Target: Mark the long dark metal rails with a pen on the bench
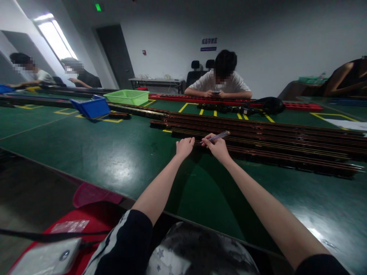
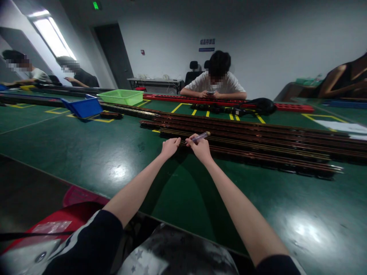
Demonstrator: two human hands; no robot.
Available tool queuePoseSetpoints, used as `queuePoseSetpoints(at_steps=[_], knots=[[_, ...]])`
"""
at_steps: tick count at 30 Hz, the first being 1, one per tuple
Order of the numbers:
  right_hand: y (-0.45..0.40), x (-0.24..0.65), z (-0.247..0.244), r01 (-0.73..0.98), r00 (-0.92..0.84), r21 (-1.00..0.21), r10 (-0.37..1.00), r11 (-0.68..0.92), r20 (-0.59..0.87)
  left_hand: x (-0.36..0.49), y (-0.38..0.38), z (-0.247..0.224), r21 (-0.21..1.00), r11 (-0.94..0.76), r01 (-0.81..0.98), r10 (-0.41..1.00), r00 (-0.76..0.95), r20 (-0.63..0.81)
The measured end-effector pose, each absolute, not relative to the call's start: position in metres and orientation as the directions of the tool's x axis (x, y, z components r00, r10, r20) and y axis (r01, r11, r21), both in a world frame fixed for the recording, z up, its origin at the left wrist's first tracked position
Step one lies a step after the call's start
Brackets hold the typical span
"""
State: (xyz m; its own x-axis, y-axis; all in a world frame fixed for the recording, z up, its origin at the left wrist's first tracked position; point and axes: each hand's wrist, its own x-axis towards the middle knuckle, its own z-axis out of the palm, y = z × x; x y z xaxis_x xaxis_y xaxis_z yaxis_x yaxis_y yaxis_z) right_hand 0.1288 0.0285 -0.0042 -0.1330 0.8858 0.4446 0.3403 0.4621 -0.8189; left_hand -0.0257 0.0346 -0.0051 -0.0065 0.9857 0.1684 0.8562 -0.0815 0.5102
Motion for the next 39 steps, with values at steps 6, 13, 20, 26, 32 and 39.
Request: queuePoseSetpoints(at_steps=[6,13,20,26,32,39], knots=[[0.0271,0.1265,-0.0067,0.400,-0.146,-0.773,0.866,0.493,0.478,-0.0255,0.0341,-0.0052,0.512,-0.079,0.855,0.986,-0.009,0.168],[0.0242,0.1273,-0.0034,0.365,-0.100,-0.791,0.865,0.492,0.492,-0.0250,0.0336,-0.0049,0.530,-0.087,0.844,0.984,-0.009,0.176],[0.0229,0.1286,-0.0006,0.351,-0.089,-0.793,0.861,0.498,0.502,-0.0249,0.0345,-0.0046,0.506,-0.091,0.858,0.985,0.001,0.175],[0.0237,0.1288,-0.0005,0.379,-0.079,-0.790,0.867,0.482,0.492,-0.0242,0.0336,-0.0037,0.499,-0.067,0.864,0.986,-0.017,0.163],[0.0243,0.1303,-0.0007,0.377,-0.075,-0.788,0.864,0.487,0.498,-0.0243,0.0341,-0.0048,0.517,-0.078,0.852,0.985,-0.015,0.174],[0.0241,0.1307,-0.0018,0.352,-0.113,-0.788,0.859,0.505,0.500,-0.0246,0.0350,-0.0056,0.528,-0.084,0.845,0.985,-0.010,0.173]])
